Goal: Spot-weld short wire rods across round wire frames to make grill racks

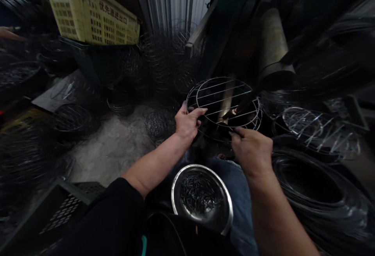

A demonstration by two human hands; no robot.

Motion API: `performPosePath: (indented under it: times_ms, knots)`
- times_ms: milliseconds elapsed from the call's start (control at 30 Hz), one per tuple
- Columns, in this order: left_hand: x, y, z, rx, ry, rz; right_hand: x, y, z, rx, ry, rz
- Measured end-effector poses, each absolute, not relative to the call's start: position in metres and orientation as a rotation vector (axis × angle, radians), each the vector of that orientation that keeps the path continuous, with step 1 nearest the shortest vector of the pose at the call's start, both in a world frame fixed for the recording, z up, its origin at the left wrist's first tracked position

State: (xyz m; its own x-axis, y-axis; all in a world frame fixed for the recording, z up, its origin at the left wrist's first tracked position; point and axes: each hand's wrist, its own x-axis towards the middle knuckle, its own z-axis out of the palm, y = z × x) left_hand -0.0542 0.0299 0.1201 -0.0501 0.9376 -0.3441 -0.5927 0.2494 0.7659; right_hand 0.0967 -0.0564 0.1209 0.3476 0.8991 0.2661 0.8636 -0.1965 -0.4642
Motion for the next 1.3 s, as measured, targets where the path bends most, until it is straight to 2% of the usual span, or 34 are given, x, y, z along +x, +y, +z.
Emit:
performPosePath:
  times_ms: [200,300,733,1300]
  knots:
    - [-0.061,0.040,0.122,0.487,0.977,1.327,0.080,-0.050,0.110,-1.658,-0.769,0.607]
    - [-0.062,0.045,0.122,0.493,0.964,1.328,0.076,-0.046,0.112,-1.489,-0.591,0.721]
    - [-0.058,0.053,0.119,0.487,0.944,1.319,0.063,-0.047,0.087,-1.469,-0.565,0.535]
    - [-0.051,0.074,0.121,0.443,0.985,1.252,0.071,-0.032,0.084,-1.522,-0.691,0.320]
